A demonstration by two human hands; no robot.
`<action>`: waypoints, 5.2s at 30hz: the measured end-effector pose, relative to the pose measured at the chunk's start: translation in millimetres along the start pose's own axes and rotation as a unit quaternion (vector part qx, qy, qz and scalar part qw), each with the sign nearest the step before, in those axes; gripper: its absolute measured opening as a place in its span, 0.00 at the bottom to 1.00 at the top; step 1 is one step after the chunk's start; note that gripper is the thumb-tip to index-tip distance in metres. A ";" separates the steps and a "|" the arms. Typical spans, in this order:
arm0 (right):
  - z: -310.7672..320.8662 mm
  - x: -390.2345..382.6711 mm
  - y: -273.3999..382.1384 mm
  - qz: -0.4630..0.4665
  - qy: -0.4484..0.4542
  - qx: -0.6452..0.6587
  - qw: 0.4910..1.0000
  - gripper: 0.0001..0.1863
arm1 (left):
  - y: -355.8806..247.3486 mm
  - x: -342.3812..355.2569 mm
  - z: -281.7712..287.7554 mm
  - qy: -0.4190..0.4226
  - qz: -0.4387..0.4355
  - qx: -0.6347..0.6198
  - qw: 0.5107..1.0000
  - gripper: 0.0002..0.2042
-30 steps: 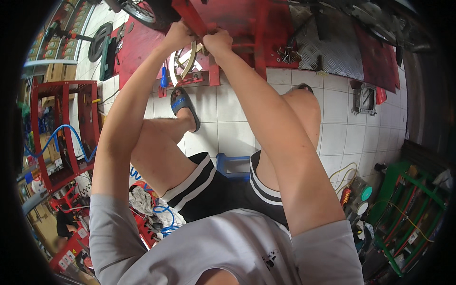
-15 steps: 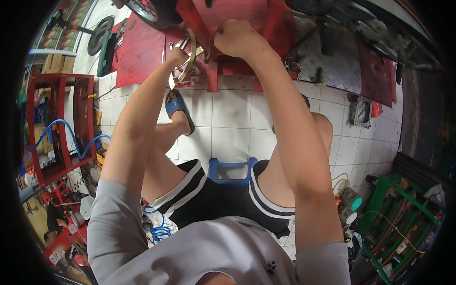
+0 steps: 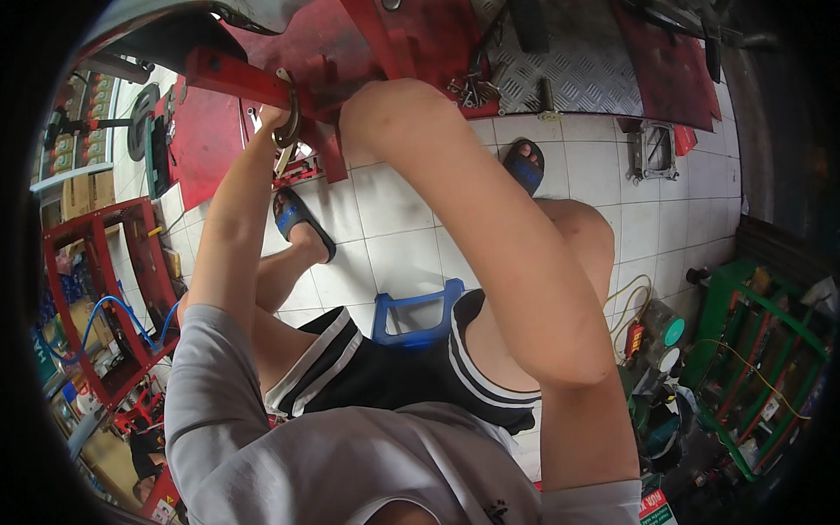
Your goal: The person sits on a low stool and works on a motorcycle brake assembly mounted on a red stand. They use a screwdriver to adjust components, then use a wrench to tighten a bolt on the assembly.
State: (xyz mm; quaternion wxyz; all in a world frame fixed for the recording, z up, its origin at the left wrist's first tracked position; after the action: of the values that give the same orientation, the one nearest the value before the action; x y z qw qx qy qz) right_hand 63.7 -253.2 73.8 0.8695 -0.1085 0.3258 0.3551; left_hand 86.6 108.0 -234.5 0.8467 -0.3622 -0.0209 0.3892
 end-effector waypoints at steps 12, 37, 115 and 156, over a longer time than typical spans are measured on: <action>10.8 -28.6 -90.8 0.000 -0.076 0.132 0.988 0.21 | -79.0 -87.2 105.1 0.004 -0.283 0.036 0.958 0.11; -186.5 74.1 -77.0 0.009 0.044 -0.090 0.995 0.17 | -171.4 -283.8 284.4 -0.162 -0.261 -0.359 0.881 0.09; -27.1 34.2 -9.6 0.135 -0.127 0.162 0.969 0.18 | -218.7 -309.6 223.5 0.077 -0.231 -0.462 0.853 0.11; 40.1 -63.4 28.7 0.242 -0.309 0.675 0.625 0.13 | -240.4 -344.3 141.1 0.354 0.041 -0.563 0.746 0.05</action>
State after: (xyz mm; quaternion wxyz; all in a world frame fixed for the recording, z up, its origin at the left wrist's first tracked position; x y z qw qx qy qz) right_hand 29.7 -250.3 146.4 0.6310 0.7078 0.2005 0.2464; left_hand -43.0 -144.4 105.8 0.4189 -0.8854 0.0799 0.1849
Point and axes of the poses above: each hand's wrist, its own x-axis towards the middle knuckle, its own z-axis out of the back of the hand, y = z × x, the point moved 7 cm from there along x, towards the middle knuckle, and after that the axes turned 13 degrees about -x, right-handed, at the moved point
